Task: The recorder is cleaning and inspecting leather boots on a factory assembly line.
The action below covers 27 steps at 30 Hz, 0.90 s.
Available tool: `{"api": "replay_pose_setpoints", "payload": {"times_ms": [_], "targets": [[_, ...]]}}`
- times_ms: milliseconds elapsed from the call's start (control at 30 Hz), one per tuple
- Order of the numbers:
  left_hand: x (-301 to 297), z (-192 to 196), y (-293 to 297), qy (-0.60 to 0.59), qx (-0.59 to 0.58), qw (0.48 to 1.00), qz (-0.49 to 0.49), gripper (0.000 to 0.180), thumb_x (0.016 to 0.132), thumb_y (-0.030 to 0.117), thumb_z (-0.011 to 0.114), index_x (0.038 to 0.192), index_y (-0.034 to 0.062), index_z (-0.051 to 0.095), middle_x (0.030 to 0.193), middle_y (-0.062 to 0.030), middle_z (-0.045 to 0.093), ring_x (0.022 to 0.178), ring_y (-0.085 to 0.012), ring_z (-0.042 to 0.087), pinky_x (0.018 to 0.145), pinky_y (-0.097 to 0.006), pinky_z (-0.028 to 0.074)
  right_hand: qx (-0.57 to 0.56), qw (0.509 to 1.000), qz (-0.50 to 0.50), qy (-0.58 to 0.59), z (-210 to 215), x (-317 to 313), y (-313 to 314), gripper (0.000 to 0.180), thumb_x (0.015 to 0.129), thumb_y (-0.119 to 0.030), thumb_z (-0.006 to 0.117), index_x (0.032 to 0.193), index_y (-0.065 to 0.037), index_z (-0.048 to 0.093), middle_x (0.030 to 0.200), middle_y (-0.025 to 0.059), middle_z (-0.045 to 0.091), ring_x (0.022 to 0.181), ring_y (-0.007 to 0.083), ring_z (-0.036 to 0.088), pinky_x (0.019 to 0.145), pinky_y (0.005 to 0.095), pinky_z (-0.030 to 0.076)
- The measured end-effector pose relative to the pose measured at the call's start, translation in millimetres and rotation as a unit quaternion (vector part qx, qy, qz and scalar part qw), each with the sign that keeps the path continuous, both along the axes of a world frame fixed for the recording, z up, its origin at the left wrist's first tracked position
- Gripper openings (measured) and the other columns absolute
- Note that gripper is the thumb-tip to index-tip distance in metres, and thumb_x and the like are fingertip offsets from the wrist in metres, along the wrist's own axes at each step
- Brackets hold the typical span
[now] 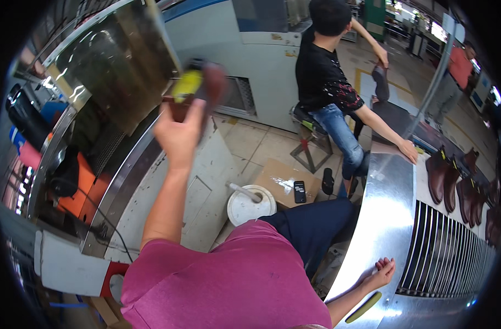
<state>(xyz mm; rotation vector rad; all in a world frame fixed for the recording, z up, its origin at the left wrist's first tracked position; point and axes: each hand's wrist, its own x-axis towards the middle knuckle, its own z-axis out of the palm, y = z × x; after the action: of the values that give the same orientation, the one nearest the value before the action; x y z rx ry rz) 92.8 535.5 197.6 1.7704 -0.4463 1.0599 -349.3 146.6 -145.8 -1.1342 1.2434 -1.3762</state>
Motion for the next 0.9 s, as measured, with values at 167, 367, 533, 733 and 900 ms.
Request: {"api": "replay_pose_setpoints", "payload": {"times_ms": [167,367,533,733,900], "targets": [[50,9,100,-0.149,-0.013,0.9,0.41,0.057,0.086,0.023,0.082,0.136,0.0041,0.064,0.122,-0.0227,0.07,0.115,-0.0417,0.066,0.096,-0.049,0.051,-0.01,0.999,0.005,0.041,6,0,4,0.035,0.11,-0.028,0.055,0.126,0.001,0.068,0.1,0.0101,0.073,0.084,0.0151,0.068,0.074,0.0272,0.057],[166,25,277,0.125,-0.002,0.871,0.476,0.058,0.08,0.04,0.082,0.126,0.0079,0.067,0.113,-0.02,0.076,0.107,-0.0425,0.071,0.094,-0.05,0.054,-0.014,0.999,0.022,0.03,10,9,8,0.037,0.109,-0.029,0.058,0.127,0.002,0.067,0.101,0.011,0.072,0.084,0.0155,0.067,0.074,0.0279,0.055],[294,35,242,0.076,-0.014,0.967,0.243,0.054,0.089,0.036,0.08,0.129,0.0025,0.069,0.122,-0.0131,0.074,0.103,-0.0228,0.072,0.086,-0.04,0.058,-0.02,0.989,-0.008,-0.149,-10,-11,4,0.034,0.107,-0.028,0.061,0.121,0.002,0.068,0.094,0.0077,0.071,0.082,0.0127,0.064,0.073,0.026,0.053],[223,-2,157,-0.084,0.121,0.912,0.383,0.045,0.098,0.029,0.069,0.129,-0.0024,0.064,0.124,-0.0174,0.07,0.108,-0.0288,0.068,0.093,-0.043,0.055,0.039,0.998,0.01,-0.05,26,29,10,0.031,0.106,-0.023,0.062,0.121,0.003,0.068,0.095,0.0101,0.071,0.084,0.0162,0.068,0.075,0.0298,0.056],[110,-43,-62,-0.276,0.194,0.926,0.17,0.038,0.105,0.023,0.06,0.129,-0.0064,0.06,0.125,-0.0209,0.066,0.113,-0.0339,0.065,0.098,-0.046,0.053,0.029,0.996,-0.019,-0.077,16,6,15,0.025,0.106,-0.015,0.059,0.12,0.003,0.07,0.095,0.0091,0.074,0.08,0.0125,0.067,0.075,0.0265,0.056]]}}
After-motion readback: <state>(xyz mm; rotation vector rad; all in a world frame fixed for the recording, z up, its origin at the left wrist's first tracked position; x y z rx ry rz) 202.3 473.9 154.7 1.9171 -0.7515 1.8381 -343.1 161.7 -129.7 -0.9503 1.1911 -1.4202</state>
